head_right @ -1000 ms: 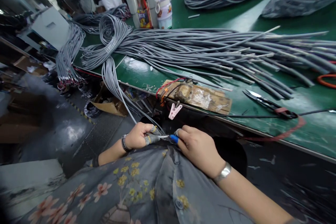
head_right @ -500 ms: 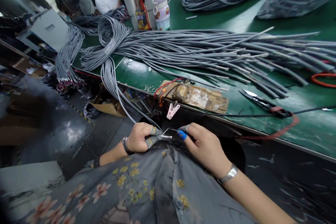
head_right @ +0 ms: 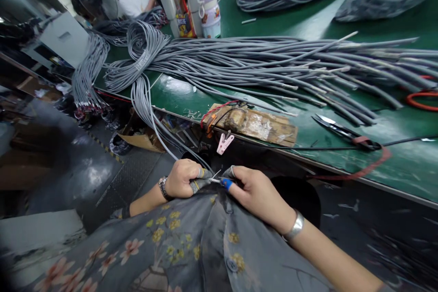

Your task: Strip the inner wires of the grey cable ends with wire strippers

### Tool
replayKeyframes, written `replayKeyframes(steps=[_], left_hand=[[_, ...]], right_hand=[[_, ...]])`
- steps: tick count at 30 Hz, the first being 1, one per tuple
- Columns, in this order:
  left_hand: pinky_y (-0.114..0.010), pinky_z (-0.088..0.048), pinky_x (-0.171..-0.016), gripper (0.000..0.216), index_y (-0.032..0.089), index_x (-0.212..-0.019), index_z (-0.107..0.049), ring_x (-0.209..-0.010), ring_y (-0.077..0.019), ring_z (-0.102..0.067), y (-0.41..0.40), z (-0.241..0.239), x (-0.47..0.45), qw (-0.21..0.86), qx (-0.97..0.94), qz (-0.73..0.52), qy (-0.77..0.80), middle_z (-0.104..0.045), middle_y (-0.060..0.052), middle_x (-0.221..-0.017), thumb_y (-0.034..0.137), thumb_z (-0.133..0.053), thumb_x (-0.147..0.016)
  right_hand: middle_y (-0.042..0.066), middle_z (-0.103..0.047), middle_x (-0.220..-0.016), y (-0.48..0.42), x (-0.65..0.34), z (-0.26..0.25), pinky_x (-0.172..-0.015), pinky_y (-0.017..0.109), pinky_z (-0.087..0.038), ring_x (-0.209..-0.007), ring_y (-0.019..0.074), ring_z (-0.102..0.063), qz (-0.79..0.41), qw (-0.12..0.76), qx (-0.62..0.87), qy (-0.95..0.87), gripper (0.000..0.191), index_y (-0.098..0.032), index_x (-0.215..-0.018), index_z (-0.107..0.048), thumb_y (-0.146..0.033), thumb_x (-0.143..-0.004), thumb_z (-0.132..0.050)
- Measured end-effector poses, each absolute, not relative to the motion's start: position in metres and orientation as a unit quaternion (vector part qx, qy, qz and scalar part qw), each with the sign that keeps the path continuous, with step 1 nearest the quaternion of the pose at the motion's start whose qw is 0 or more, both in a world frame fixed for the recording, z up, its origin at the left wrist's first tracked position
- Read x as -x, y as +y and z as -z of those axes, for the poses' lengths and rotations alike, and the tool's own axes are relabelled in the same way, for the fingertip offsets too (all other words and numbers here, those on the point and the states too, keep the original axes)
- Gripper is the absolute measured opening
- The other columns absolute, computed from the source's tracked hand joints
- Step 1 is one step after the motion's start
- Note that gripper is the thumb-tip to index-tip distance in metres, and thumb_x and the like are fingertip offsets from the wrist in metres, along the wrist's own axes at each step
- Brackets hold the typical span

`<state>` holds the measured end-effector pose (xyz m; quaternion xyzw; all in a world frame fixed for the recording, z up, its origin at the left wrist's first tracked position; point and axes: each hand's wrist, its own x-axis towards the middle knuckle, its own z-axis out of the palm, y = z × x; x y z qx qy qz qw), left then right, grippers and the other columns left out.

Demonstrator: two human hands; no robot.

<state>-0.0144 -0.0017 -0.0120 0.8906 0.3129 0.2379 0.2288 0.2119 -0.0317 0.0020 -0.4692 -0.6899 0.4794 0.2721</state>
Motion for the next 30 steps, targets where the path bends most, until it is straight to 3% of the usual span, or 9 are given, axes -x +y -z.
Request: replayKeyframes(steps=[3,6,11,16,21,26,30], left_hand=[[-0.024,-0.048,-0.064,0.03,0.02,-0.074,-0.069,-0.06,-0.0135,-0.062,0.001,0.012,0.014,0.282,-0.882,-0.247,0.284,-0.067,-0.006,-0.064,0.045,-0.055,-0.084],[-0.024,-0.05,-0.063,0.034,0.018,-0.076,-0.071,-0.062,-0.0137,-0.064,0.001,0.014,0.009,0.343,-0.846,-0.287,0.29,-0.07,-0.008,-0.067,0.049,-0.058,-0.083],[-0.023,-0.051,-0.059,0.039,0.012,-0.078,-0.07,-0.06,-0.013,-0.063,-0.006,0.018,-0.004,0.417,-0.738,-0.362,0.388,-0.07,-0.008,-0.069,0.051,-0.065,-0.078],[-0.021,-0.05,-0.056,0.045,0.01,-0.077,-0.066,-0.056,-0.0103,-0.059,-0.007,0.012,-0.01,0.54,-0.652,-0.34,0.408,-0.066,-0.005,-0.065,0.054,-0.072,-0.07],[-0.019,-0.045,-0.049,0.051,0.011,-0.074,-0.06,-0.047,-0.0068,-0.052,-0.005,0.006,-0.012,0.598,-0.588,-0.347,0.419,-0.058,0.0,-0.056,0.059,-0.074,-0.064],[-0.017,-0.035,-0.04,0.055,0.014,-0.075,-0.056,-0.038,-0.0042,-0.043,0.0,0.002,-0.016,0.595,-0.51,-0.362,0.505,-0.051,0.006,-0.048,0.062,-0.075,-0.058],[-0.018,-0.033,-0.041,0.052,0.014,-0.067,-0.053,-0.037,-0.0039,-0.039,0.004,-0.005,-0.012,0.609,-0.504,-0.336,0.512,-0.043,0.009,-0.043,0.059,-0.077,-0.055]], right_hand=[[-0.002,-0.049,-0.056,-0.029,-0.206,0.001,-0.049,0.024,-0.034,-0.05,0.0106,-0.038,-0.667,0.248,0.441,-0.547,0.042,-0.019,-0.06,-0.05,-0.058,-0.076,-0.058],[-0.005,-0.039,-0.049,-0.027,-0.202,0.007,-0.044,0.023,-0.02,-0.045,0.0067,-0.023,-0.768,0.254,0.41,-0.422,0.05,-0.019,-0.057,-0.045,-0.064,-0.067,-0.064],[-0.006,-0.038,-0.047,-0.028,-0.199,0.013,-0.044,0.023,-0.015,-0.045,0.006,-0.021,-0.815,0.304,0.343,-0.355,0.05,-0.018,-0.059,-0.049,-0.061,-0.066,-0.072],[-0.006,-0.04,-0.051,-0.029,-0.197,0.016,-0.043,0.022,-0.014,-0.045,0.0056,-0.019,-0.815,0.37,0.33,-0.299,0.048,-0.017,-0.06,-0.052,-0.059,-0.066,-0.075],[-0.004,-0.047,-0.054,-0.027,-0.19,0.017,-0.043,0.022,-0.014,-0.044,0.0054,-0.02,-0.827,0.322,0.334,-0.318,0.05,-0.018,-0.062,-0.051,-0.062,-0.063,-0.075],[0.001,-0.054,-0.056,-0.028,-0.193,0.008,-0.048,0.024,-0.026,-0.047,0.0086,-0.032,-0.73,0.27,0.383,-0.497,0.054,-0.018,-0.063,-0.052,-0.071,-0.072,-0.06],[0.005,-0.06,-0.068,-0.028,-0.21,0.005,-0.058,0.029,-0.039,-0.061,0.0176,-0.051,-0.445,0.31,0.489,-0.683,0.051,-0.019,-0.074,-0.058,-0.065,-0.086,-0.041]])
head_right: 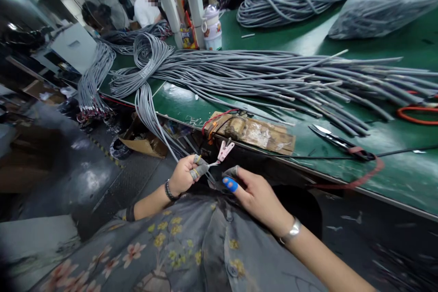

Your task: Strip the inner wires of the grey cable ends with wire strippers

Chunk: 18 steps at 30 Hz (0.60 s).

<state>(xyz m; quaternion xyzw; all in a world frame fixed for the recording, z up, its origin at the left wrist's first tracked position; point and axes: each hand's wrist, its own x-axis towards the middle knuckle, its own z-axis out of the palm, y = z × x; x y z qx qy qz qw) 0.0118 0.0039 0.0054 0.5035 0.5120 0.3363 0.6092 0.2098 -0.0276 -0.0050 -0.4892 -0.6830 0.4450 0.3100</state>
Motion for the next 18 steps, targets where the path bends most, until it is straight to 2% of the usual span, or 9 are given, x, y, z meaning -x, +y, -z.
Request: replayKeyframes(steps=[4,7,12,18], left_hand=[[-0.02,-0.037,-0.047,0.052,0.014,-0.062,-0.052,-0.043,-0.0053,-0.044,0.006,-0.006,-0.005,0.634,-0.5,-0.315,0.499,-0.048,0.006,-0.047,0.058,-0.079,-0.053],[-0.021,-0.04,-0.052,0.053,0.013,-0.062,-0.054,-0.049,-0.0067,-0.05,0.007,-0.001,-0.002,0.645,-0.498,-0.313,0.488,-0.054,0.004,-0.052,0.058,-0.079,-0.052],[-0.023,-0.044,-0.058,0.05,0.012,-0.064,-0.055,-0.055,-0.0093,-0.056,0.006,0.004,0.001,0.67,-0.493,-0.293,0.47,-0.059,0.002,-0.057,0.053,-0.082,-0.052],[-0.024,-0.046,-0.061,0.049,0.012,-0.064,-0.056,-0.058,-0.0107,-0.058,0.006,0.003,0.001,0.68,-0.489,-0.28,0.469,-0.059,0.002,-0.059,0.051,-0.083,-0.052]], right_hand=[[0.008,-0.06,-0.07,-0.025,-0.221,0.008,-0.058,0.031,-0.035,-0.061,0.0195,-0.051,-0.114,0.281,0.515,-0.802,0.047,-0.019,-0.071,-0.06,-0.046,-0.095,-0.031],[0.009,-0.062,-0.075,-0.024,-0.222,0.006,-0.059,0.032,-0.032,-0.062,0.0191,-0.048,0.017,0.249,0.484,-0.839,0.041,-0.018,-0.072,-0.063,-0.035,-0.096,-0.035],[0.008,-0.064,-0.081,-0.023,-0.217,0.001,-0.062,0.033,-0.028,-0.066,0.0195,-0.045,0.063,0.212,0.477,-0.85,0.031,-0.018,-0.073,-0.066,-0.029,-0.091,-0.044],[0.006,-0.062,-0.077,-0.023,-0.212,-0.003,-0.061,0.033,-0.025,-0.066,0.0192,-0.042,0.079,0.197,0.47,-0.857,0.029,-0.02,-0.07,-0.065,-0.028,-0.091,-0.047]])
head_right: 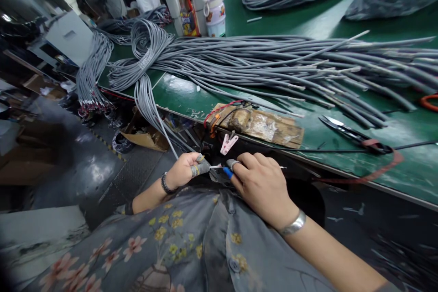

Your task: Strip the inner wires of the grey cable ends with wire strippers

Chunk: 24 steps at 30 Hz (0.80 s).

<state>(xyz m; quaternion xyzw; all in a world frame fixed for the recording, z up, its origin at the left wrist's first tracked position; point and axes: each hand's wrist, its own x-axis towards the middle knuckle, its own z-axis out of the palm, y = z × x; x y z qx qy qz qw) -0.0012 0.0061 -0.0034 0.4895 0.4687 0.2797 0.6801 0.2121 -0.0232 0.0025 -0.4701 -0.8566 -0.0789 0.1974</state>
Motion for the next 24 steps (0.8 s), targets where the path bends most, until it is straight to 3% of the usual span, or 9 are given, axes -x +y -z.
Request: replayKeyframes(steps=[24], left_hand=[[-0.021,-0.038,-0.056,0.049,0.012,-0.063,-0.054,-0.054,-0.0062,-0.045,0.0063,0.0024,0.0039,0.671,-0.5,-0.267,0.478,-0.052,0.004,-0.058,0.05,-0.082,-0.051]], right_hand=[[0.006,-0.062,-0.076,-0.0278,-0.212,-0.005,-0.062,0.033,-0.025,-0.068,0.0197,-0.043,0.094,0.206,0.467,-0.855,0.028,-0.019,-0.069,-0.063,-0.025,-0.091,-0.047]])
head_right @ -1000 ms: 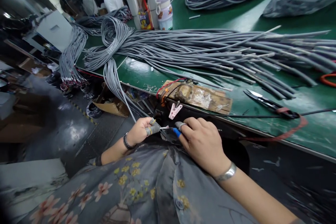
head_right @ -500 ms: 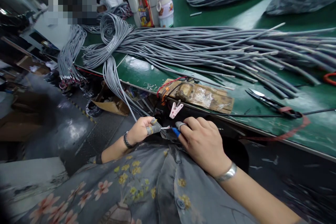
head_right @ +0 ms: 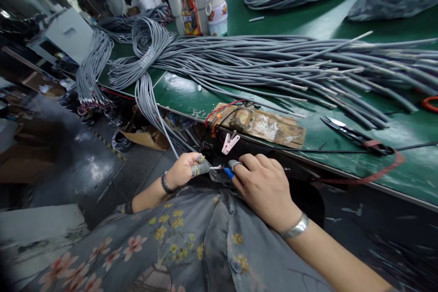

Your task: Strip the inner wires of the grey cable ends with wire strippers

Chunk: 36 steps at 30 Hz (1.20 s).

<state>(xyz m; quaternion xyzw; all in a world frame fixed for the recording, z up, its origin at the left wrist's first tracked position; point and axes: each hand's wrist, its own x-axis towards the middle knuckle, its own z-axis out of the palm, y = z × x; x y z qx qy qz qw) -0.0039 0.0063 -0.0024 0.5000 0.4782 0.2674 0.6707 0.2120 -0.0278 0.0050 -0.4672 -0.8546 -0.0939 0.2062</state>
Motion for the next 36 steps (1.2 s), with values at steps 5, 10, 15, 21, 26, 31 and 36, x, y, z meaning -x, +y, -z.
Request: replayKeyframes(steps=[5,10,15,21,26,31,36], left_hand=[[-0.021,-0.039,-0.056,0.049,0.012,-0.062,-0.054,-0.053,-0.006,-0.045,0.006,0.001,0.003,0.676,-0.502,-0.266,0.468,-0.052,0.004,-0.057,0.05,-0.083,-0.051],[-0.022,-0.041,-0.059,0.053,0.011,-0.062,-0.055,-0.055,-0.0065,-0.047,0.005,0.003,0.003,0.691,-0.487,-0.263,0.465,-0.054,0.003,-0.057,0.053,-0.083,-0.047],[-0.021,-0.039,-0.057,0.054,0.011,-0.062,-0.055,-0.054,-0.0056,-0.045,0.003,0.001,0.005,0.683,-0.498,-0.253,0.47,-0.053,0.003,-0.058,0.055,-0.083,-0.048],[-0.019,-0.037,-0.054,0.051,0.011,-0.064,-0.056,-0.053,-0.0056,-0.042,0.001,0.002,0.003,0.644,-0.569,-0.229,0.458,-0.051,0.003,-0.057,0.057,-0.078,-0.056],[-0.02,-0.04,-0.057,0.044,0.011,-0.069,-0.059,-0.056,-0.0083,-0.048,0.0,0.007,0.007,0.592,-0.629,-0.23,0.448,-0.057,0.0,-0.061,0.054,-0.072,-0.067],[-0.02,-0.04,-0.057,0.024,0.014,-0.075,-0.063,-0.058,-0.0102,-0.053,-0.005,0.009,0.007,0.474,-0.707,-0.204,0.484,-0.063,-0.002,-0.066,0.038,-0.062,-0.078],[-0.02,-0.036,-0.057,0.017,0.019,-0.077,-0.066,-0.058,-0.0103,-0.053,-0.005,0.003,0.003,0.339,-0.822,-0.122,0.44,-0.065,0.0,-0.066,0.033,-0.057,-0.081]], right_hand=[[0.007,-0.061,-0.075,-0.028,-0.21,-0.007,-0.062,0.034,-0.025,-0.068,0.0204,-0.042,0.092,0.198,0.465,-0.858,0.027,-0.019,-0.068,-0.063,-0.024,-0.09,-0.047],[0.007,-0.06,-0.074,-0.026,-0.211,-0.004,-0.06,0.033,-0.026,-0.066,0.0195,-0.044,0.037,0.193,0.46,-0.866,0.029,-0.019,-0.069,-0.063,-0.026,-0.092,-0.045],[0.005,-0.059,-0.072,-0.022,-0.209,0.015,-0.061,0.028,-0.039,-0.064,0.016,-0.052,-0.221,0.267,0.433,-0.832,0.035,-0.019,-0.073,-0.06,-0.034,-0.096,-0.039],[0.003,-0.056,-0.066,-0.023,-0.204,0.029,-0.053,0.025,-0.04,-0.057,0.0153,-0.054,-0.279,0.254,0.512,-0.772,0.031,-0.02,-0.068,-0.055,-0.033,-0.091,-0.039],[0.002,-0.055,-0.064,-0.023,-0.208,0.016,-0.052,0.026,-0.036,-0.056,0.015,-0.05,-0.341,0.171,0.468,-0.797,0.032,-0.02,-0.065,-0.056,-0.036,-0.089,-0.04],[0.0,-0.052,-0.059,-0.023,-0.203,0.014,-0.054,0.026,-0.04,-0.055,0.0143,-0.046,-0.597,0.221,0.414,-0.65,0.06,-0.019,-0.063,-0.055,-0.075,-0.08,-0.041],[0.001,-0.055,-0.056,-0.024,-0.196,0.019,-0.054,0.028,-0.042,-0.055,0.0157,-0.046,-0.544,0.303,0.515,-0.59,0.062,-0.02,-0.056,-0.052,-0.08,-0.069,-0.049]])
